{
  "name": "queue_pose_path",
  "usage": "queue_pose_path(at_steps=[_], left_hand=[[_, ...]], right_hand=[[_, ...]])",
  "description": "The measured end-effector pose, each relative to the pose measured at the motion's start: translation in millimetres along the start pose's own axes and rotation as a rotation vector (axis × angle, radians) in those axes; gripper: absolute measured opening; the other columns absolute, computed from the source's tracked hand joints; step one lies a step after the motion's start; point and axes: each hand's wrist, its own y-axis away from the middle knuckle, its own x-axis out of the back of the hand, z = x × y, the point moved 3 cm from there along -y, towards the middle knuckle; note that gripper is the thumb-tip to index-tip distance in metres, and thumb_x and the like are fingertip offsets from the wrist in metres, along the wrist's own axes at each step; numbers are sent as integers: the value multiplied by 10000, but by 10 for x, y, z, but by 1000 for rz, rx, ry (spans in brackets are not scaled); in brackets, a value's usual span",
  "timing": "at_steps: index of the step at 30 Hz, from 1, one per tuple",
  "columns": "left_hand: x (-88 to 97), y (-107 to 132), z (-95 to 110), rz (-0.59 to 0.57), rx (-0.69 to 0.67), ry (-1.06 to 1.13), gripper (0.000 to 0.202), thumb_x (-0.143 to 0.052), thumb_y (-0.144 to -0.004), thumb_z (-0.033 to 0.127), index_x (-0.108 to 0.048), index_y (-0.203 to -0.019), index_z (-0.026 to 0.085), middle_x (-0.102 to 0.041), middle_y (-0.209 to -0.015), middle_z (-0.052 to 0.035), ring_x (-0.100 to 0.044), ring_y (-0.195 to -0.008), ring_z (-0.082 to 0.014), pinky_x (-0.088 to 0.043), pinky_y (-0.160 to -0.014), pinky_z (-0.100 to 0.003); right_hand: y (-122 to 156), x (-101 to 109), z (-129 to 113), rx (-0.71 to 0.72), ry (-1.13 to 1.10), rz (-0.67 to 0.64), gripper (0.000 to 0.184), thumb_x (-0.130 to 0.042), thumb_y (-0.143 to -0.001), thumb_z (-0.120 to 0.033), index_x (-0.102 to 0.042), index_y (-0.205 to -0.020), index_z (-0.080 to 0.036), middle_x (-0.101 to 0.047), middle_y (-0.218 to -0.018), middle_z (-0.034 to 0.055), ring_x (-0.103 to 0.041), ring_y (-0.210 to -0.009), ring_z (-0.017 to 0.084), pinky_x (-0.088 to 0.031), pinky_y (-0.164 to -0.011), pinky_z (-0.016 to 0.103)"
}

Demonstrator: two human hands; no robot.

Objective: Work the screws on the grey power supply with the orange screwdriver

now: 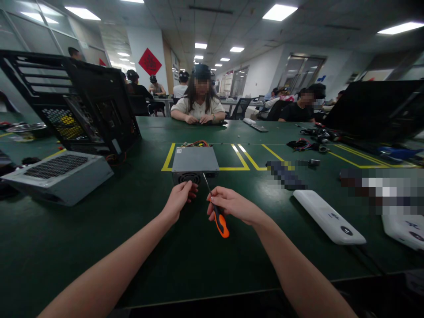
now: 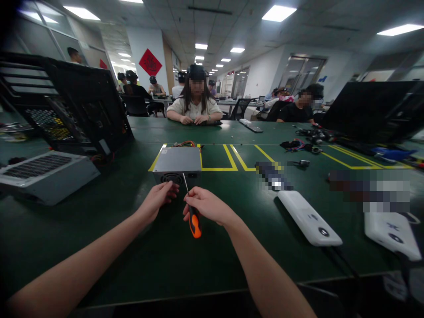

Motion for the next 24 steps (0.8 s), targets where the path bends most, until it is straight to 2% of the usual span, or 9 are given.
queue_pose_path(at_steps=[2, 6, 10, 14, 17, 20, 22, 24], left_hand=[[-56, -41, -47, -20, 107, 106, 283, -457, -807, 366, -598, -843, 123, -596, -798, -56, -528, -596, -91, -352, -479, -182], [-156, -80, -27, -117, 227, 304, 269, -507, -795, 358, -619, -846, 118, -610, -804, -59, -510, -558, -64, -350, -464, -167], [-288, -121, 66, -157, 256, 479, 231, -531, -798, 327, -626, -819, 117, -604, -769, -48, -488, -511, -42, -318, -406, -141], [-394, -136, 107, -154, 246, 546, 170, -542, -801, 261, -625, -819, 113, -595, -746, -38, -481, -504, -30, -326, -400, -120], [-394, -122, 86, -138, 220, 535, 128, -516, -811, 187, -620, -818, 113, -605, -776, -43, -539, -596, -46, -408, -509, -130], [-326, -114, 36, -120, 165, 487, 114, -522, -796, 151, -618, -845, 112, -615, -804, -47, -566, -679, -70, -437, -601, -160], [-271, -116, 10, -117, 54, 320, 141, -542, -784, 193, -613, -883, 122, -623, -833, -50, -571, -708, -93, -434, -608, -183], [-238, -112, 5, -119, -114, 38, 182, -531, -785, 246, -609, -912, 141, -627, -852, -48, -572, -727, -121, -431, -617, -216]], right_hand=[[-4, 12, 6, 0, 5, 9, 78, -400, -852, -229, -435, -876, -164, -602, -709, 20, -630, -619, 128, -480, -549, 231], [-20, 36, 24, 2, 2, 13, 81, -404, -851, -235, -436, -865, -163, -603, -701, 17, -634, -623, 129, -483, -558, 234], [-26, 72, 48, 11, -7, 16, 93, -422, -844, -250, -445, -867, -163, -612, -705, 18, -639, -631, 134, -487, -569, 241], [-47, 113, 65, 4, -16, 55, 75, -417, -844, -234, -446, -851, -165, -611, -684, 17, -635, -612, 137, -482, -549, 240], [-67, 144, 60, -9, -22, 80, 61, -406, -846, -213, -443, -843, -165, -610, -672, 22, -630, -596, 142, -477, -536, 246], [-56, 213, 27, -6, -22, 124, 48, -404, -844, -200, -442, -843, -171, -610, -687, 24, -619, -591, 134, -468, -533, 239], [-33, 293, -3, 14, -35, 196, 49, -406, -842, -200, -448, -850, -176, -608, -702, 24, -610, -592, 127, -464, -540, 237], [-13, 393, -29, 72, -81, 308, 63, -417, -836, -208, -466, -852, -172, -602, -699, 26, -597, -579, 123, -465, -550, 247]])
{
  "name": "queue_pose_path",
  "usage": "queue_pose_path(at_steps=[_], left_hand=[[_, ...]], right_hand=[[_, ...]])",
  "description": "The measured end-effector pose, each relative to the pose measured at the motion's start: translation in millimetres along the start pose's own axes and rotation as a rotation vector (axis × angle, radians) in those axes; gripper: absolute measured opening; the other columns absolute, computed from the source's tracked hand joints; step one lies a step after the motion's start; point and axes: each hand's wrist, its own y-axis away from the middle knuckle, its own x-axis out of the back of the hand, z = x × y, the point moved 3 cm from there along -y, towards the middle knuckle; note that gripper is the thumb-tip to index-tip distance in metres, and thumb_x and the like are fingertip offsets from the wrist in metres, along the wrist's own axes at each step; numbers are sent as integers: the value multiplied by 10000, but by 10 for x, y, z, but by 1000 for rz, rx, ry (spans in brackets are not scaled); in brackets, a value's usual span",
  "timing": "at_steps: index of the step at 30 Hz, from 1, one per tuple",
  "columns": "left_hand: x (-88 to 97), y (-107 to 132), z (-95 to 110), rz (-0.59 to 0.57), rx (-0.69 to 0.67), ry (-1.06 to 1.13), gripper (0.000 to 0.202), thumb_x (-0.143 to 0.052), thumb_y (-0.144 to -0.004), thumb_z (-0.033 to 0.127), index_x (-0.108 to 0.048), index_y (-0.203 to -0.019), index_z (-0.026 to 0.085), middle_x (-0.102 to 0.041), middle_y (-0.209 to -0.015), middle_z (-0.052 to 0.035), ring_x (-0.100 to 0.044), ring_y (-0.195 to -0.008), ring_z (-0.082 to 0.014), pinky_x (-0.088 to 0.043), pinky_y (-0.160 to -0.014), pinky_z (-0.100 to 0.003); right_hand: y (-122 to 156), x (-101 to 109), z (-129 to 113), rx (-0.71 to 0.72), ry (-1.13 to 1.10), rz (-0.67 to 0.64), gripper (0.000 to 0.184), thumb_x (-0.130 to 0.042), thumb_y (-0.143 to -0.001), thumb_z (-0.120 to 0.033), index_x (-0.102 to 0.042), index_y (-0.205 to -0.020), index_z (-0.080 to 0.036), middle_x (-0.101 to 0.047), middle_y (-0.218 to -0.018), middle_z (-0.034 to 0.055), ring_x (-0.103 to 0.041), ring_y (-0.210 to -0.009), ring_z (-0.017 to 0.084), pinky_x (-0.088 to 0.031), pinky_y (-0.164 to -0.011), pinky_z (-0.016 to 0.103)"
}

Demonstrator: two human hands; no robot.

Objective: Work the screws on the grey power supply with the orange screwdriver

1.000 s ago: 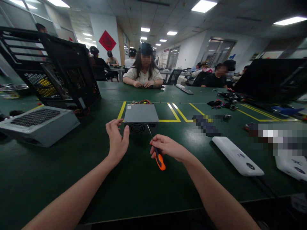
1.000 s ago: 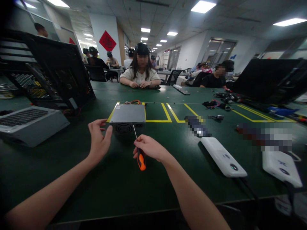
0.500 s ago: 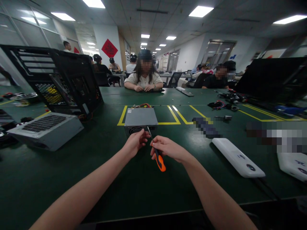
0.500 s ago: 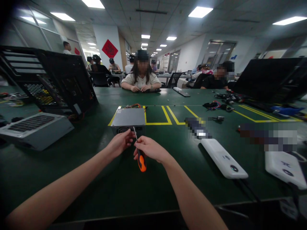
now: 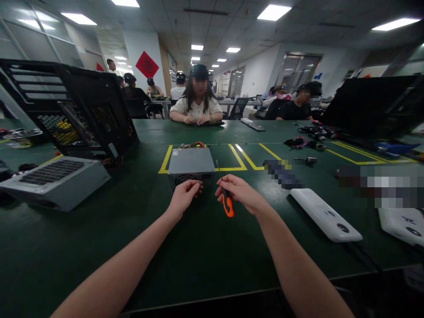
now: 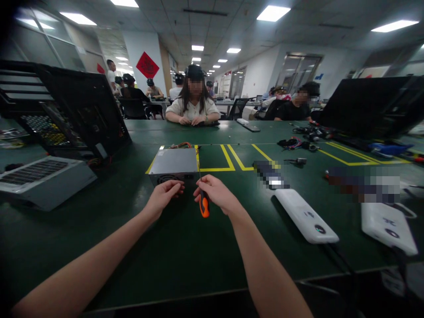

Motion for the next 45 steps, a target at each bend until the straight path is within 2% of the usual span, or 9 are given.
queue_pose_path(at_steps=[5, 10, 12, 15, 21, 28, 36, 39, 45], left_hand=[[-4, 47, 105, -71, -335, -638, 179, -486, -794, 246, -631, -888, 202, -619, -881, -32, -553, -819, -162, -405, -754, -286], [104, 93, 205, -481, -211, -720, 204, -515, -779, 345, -615, -878, 197, -597, -869, -23, -550, -760, -146, -413, -654, -243], [147, 128, 207, -590, -161, -744, 235, -579, -730, 377, -601, -873, 191, -586, -855, -18, -544, -732, -140, -407, -607, -225], [145, 166, 184, -595, -184, -826, 254, -629, -687, 379, -590, -848, 186, -566, -844, -16, -531, -705, -134, -389, -574, -214], [61, 178, 137, -597, -239, -864, 132, -570, -745, 301, -599, -814, 193, -561, -843, -12, -530, -729, -130, -386, -603, -210], [136, 157, 166, -574, -209, -848, 170, -581, -732, 274, -588, -878, 190, -556, -889, -22, -536, -775, -141, -410, -655, -232], [190, 88, 95, -535, -185, -908, 172, -609, -705, 314, -598, -808, 176, -545, -848, -26, -519, -754, -152, -395, -635, -247], [167, 73, 123, -495, -148, -750, 156, -591, -720, 301, -586, -795, 165, -554, -819, -21, -511, -738, -144, -390, -644, -254], [203, 59, 334, -318, -65, 211, 171, -591, -754, 293, -512, -784, 144, -538, -703, 15, -498, -630, -72, -385, -578, -188]], right_hand=[[-67, 153, 9, 117, -83, 182, 96, -419, -831, -226, -488, -856, -165, -578, -682, 12, -539, -522, 85, -447, -552, 236], [-95, 144, 49, 133, -76, 159, 113, -451, -814, -252, -509, -867, -170, -592, -705, 15, -547, -553, 90, -445, -568, 239], [-89, 134, 45, 141, -76, 147, 123, -459, -809, -262, -513, -871, -171, -594, -706, 15, -548, -557, 92, -445, -567, 241], [-80, 125, 32, 154, -77, 137, 134, -461, -806, -270, -514, -873, -168, -591, -705, 14, -543, -551, 89, -443, -565, 239], [-74, 112, 23, 171, -84, 129, 139, -471, -801, -278, -512, -876, -169, -585, -708, 9, -539, -562, 86, -439, -576, 236], [-43, 67, 9, 174, -88, 78, 163, -480, -798, -301, -514, -894, -174, -584, -727, 16, -541, -589, 98, -439, -603, 259], [11, -25, -30, 172, -43, 15, 159, -464, -808, -277, -508, -915, -168, -579, -728, 15, -535, -597, 96, -432, -602, 249], [55, -44, -52, 157, -11, -37, 165, -459, -814, -278, -512, -925, -169, -586, -745, 19, -537, -601, 95, -432, -600, 242], [188, -170, -123, 167, 14, -293, 199, -491, -807, -297, -508, -966, -177, -621, -736, 22, -516, -534, 82, -395, -520, 210]])
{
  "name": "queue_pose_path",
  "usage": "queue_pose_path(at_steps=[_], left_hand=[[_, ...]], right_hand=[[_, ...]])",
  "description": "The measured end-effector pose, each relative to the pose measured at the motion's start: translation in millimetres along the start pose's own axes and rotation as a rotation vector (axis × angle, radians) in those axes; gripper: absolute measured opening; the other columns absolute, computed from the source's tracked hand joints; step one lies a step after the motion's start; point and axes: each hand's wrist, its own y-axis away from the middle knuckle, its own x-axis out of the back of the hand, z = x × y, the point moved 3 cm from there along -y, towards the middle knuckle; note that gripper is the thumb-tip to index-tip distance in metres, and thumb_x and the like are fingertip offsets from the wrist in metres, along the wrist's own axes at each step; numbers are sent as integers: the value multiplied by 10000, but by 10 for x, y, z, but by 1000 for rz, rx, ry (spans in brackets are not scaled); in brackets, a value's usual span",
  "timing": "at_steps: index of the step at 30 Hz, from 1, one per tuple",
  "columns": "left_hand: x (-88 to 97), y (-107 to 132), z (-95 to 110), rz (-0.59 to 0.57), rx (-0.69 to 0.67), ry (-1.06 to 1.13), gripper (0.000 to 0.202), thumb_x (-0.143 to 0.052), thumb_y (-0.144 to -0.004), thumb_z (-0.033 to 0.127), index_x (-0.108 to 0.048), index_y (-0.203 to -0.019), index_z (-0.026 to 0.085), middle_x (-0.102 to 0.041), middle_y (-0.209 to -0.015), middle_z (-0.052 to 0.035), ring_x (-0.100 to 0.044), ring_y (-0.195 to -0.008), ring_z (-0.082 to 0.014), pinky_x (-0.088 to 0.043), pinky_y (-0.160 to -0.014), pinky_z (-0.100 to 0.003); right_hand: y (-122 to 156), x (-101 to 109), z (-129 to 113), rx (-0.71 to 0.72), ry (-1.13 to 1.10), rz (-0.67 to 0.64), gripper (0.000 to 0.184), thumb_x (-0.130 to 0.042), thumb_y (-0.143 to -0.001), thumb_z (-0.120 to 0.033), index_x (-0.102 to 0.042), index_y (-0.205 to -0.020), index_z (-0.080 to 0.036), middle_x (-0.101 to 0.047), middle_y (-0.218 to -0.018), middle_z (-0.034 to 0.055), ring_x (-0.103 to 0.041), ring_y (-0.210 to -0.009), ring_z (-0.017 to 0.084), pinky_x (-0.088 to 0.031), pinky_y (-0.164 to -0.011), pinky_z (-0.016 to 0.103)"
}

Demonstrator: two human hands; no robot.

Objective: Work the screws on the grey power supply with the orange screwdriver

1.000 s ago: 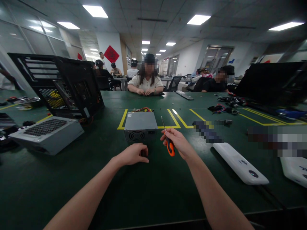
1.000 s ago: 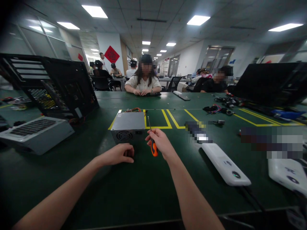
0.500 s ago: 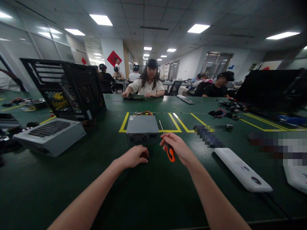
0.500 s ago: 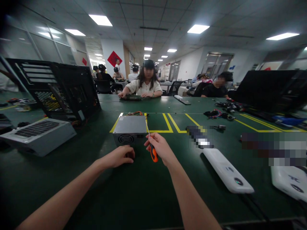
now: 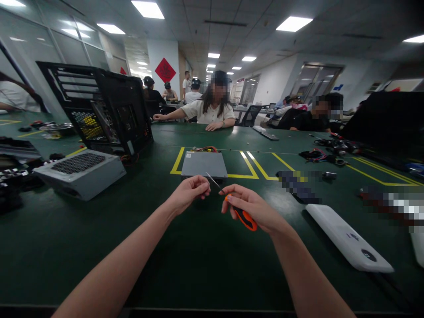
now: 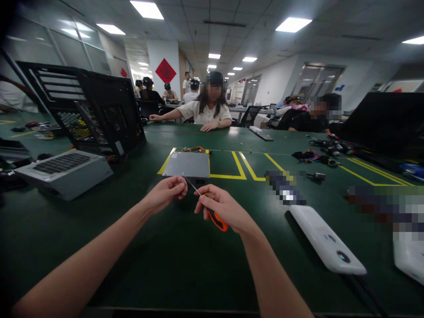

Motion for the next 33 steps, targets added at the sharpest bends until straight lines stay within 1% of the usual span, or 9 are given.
queue_pose_path(at_steps=[2, 4, 7, 9, 13, 21, 27, 30, 33], left_hand=[[45, -1, 42, 68, -29, 195, 177, -638, -723, 271, -537, -792, 143, -537, -704, 22, -499, -626, -52, -392, -579, -162], [88, -6, 51, 108, -34, 322, 177, -664, -703, 244, -566, -810, 142, -549, -721, 17, -516, -643, -46, -411, -586, -148], [136, -18, 41, 151, -46, 432, 186, -691, -668, 196, -594, -819, 144, -570, -723, 11, -545, -663, -52, -435, -583, -136], [153, -22, 37, 178, -55, 467, 210, -699, -652, 167, -602, -837, 151, -583, -729, 13, -560, -669, -55, -449, -585, -135], [151, -18, 43, 203, -50, 472, 301, -693, -658, 155, -589, -940, 174, -601, -762, 17, -570, -652, -53, -469, -590, -146], [126, -3, 78, 156, -79, 434, 351, -663, -688, 128, -561, -1020, 172, -611, -773, 12, -578, -685, -59, -468, -614, -146], [178, -5, 100, 173, -115, 363, 358, -652, -690, 102, -559, -1032, 154, -607, -756, 13, -581, -704, -62, -463, -657, -155], [190, -14, 85, 184, -105, 366, 362, -642, -701, 102, -555, -1047, 159, -611, -779, 9, -576, -695, -55, -461, -657, -152], [172, -28, 35, 220, -61, 389, 332, -637, -709, 105, -560, -1028, 158, -621, -799, 0, -577, -677, -54, -461, -635, -153]], right_hand=[[19, -37, -30, 13, -3, -22, 209, -498, -806, -304, -486, -973, -179, -632, -735, 24, -496, -492, 75, -371, -479, 200], [31, -55, -49, 10, 3, -13, 188, -496, -808, -302, -476, -948, -179, -635, -730, 24, -485, -467, 67, -357, -461, 193], [35, -64, -55, -9, 12, 0, 163, -493, -808, -299, -472, -916, -179, -633, -712, 22, -483, -455, 65, -351, -451, 190], [32, -71, -50, -13, 17, 3, 159, -495, -806, -299, -473, -908, -179, -632, -706, 22, -484, -453, 68, -348, -445, 190], [17, -92, -33, -16, 23, 6, 148, -498, -804, -297, -477, -893, -181, -635, -701, 18, -490, -453, 70, -354, -448, 193], [12, -119, -34, -6, 11, 25, 128, -507, -797, -286, -480, -877, -189, -628, -686, 7, -492, -450, 70, -359, -444, 197], [-5, -152, -30, -17, 20, 116, 159, -570, -754, -263, -468, -856, -196, -629, -679, 4, -481, -462, 79, -381, -460, 213], [-37, -255, 47, -27, -65, 124, 146, -543, -772, -266, -452, -861, -195, -628, -692, 8, -490, -471, 79, -391, -475, 214], [-63, -438, 156, -70, -205, 109, 94, -474, -803, -265, -444, -854, -192, -609, -688, 3, -525, -509, 91, -423, -528, 231]])
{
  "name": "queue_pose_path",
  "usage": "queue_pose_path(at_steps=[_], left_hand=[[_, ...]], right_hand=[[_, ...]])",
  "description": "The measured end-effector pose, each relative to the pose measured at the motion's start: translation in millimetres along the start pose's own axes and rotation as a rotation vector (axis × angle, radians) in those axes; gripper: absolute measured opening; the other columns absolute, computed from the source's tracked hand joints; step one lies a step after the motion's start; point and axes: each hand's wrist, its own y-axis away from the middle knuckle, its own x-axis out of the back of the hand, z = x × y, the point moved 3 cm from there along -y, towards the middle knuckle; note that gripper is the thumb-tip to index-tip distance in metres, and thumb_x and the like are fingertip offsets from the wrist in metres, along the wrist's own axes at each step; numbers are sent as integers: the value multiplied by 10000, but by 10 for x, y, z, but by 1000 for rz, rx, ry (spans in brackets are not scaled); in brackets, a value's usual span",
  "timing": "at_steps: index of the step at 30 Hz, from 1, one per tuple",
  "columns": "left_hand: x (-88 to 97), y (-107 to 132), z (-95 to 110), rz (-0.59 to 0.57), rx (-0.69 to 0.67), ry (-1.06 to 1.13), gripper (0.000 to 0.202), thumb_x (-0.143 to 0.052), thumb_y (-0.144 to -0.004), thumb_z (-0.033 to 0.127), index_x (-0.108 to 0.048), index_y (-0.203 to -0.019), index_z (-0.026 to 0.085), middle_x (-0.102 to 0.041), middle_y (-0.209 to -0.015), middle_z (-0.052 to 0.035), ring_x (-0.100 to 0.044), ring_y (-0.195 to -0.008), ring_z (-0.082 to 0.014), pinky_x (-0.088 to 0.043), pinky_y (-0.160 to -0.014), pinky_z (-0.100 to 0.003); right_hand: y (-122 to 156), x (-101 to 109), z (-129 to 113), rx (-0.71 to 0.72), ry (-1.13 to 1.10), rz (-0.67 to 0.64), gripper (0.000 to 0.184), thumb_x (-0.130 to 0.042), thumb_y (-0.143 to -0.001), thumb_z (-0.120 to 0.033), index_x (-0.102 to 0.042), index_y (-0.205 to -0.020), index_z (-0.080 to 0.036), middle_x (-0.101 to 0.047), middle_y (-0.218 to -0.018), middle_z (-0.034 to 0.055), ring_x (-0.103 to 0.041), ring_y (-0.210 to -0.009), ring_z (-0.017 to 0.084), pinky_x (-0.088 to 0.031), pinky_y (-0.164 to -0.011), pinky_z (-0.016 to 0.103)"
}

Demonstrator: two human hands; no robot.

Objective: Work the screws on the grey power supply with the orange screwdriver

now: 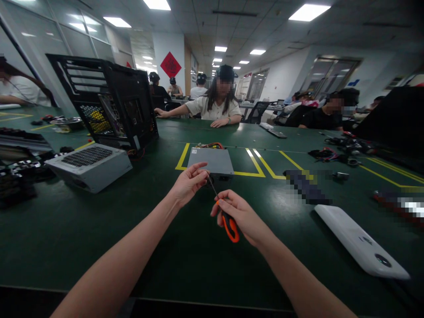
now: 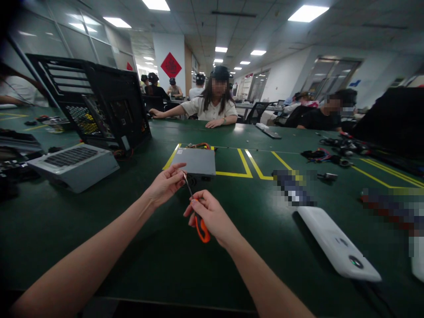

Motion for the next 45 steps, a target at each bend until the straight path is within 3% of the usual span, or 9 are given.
queue_pose_path(at_steps=[5, 8, 13, 22, 28, 33, 45], left_hand=[[-50, 27, -129, 3, 107, 6, 296, -628, -739, 158, -558, -1026, 145, -630, -918, -57, -597, -782, -99, -471, -669, -193], [-67, 55, -217, -46, 191, -49, 282, -609, -766, 225, -563, -1029, 134, -606, -1035, -101, -591, -867, -129, -478, -703, -220], [-24, 57, -354, -21, 266, -149, 227, -591, -780, 260, -596, -951, 111, -615, -1026, -121, -601, -834, -127, -485, -701, -217], [-29, 43, -404, 8, 282, -36, 184, -529, -807, 128, -604, -975, 111, -619, -1032, -115, -606, -846, -128, -499, -722, -222], [27, 20, -413, 150, 274, 16, 130, -560, -783, 117, -604, -905, 112, -642, -917, -83, -609, -736, -91, -501, -632, -178], [51, 8, -406, 202, 260, 19, 83, -599, -747, 110, -599, -830, 116, -642, -818, -56, -593, -651, -68, -483, -565, -151], [89, -4, -402, 134, 304, 69, 137, -608, -739, 134, -636, -872, 120, -623, -750, -33, -574, -617, -66, -475, -565, -179]], right_hand=[[23, -182, 165, -106, -284, 35, 82, -420, -785, -242, -459, -832, -187, -568, -639, -5, -511, -512, 103, -420, -538, 243], [19, -152, 197, -154, -433, 120, 88, -416, -761, -216, -477, -808, -172, -543, -609, -2, -463, -487, 92, -392, -496, 222], [-32, -74, 240, -286, -605, 223, 70, -417, -754, -195, -474, -768, -157, -506, -585, 3, -414, -449, 73, -368, -457, 196], [-56, -54, 248, -301, -605, 247, 61, -416, -761, -189, -468, -754, -157, -495, -574, 2, -405, -438, 68, -361, -435, 184], [-48, -80, 241, -328, -570, 217, 79, -415, -758, -189, -484, -758, -152, -500, -573, 1, -403, -435, 67, -355, -428, 184], [-42, -99, 260, -341, -517, 173, 91, -408, -762, -196, -486, -768, -150, -502, -570, -2, -412, -441, 72, -355, -437, 192], [-41, -98, 255, -297, -424, 146, 92, -389, -766, -196, -469, -790, -160, -514, -576, -4, -402, -441, 71, -324, -442, 194]])
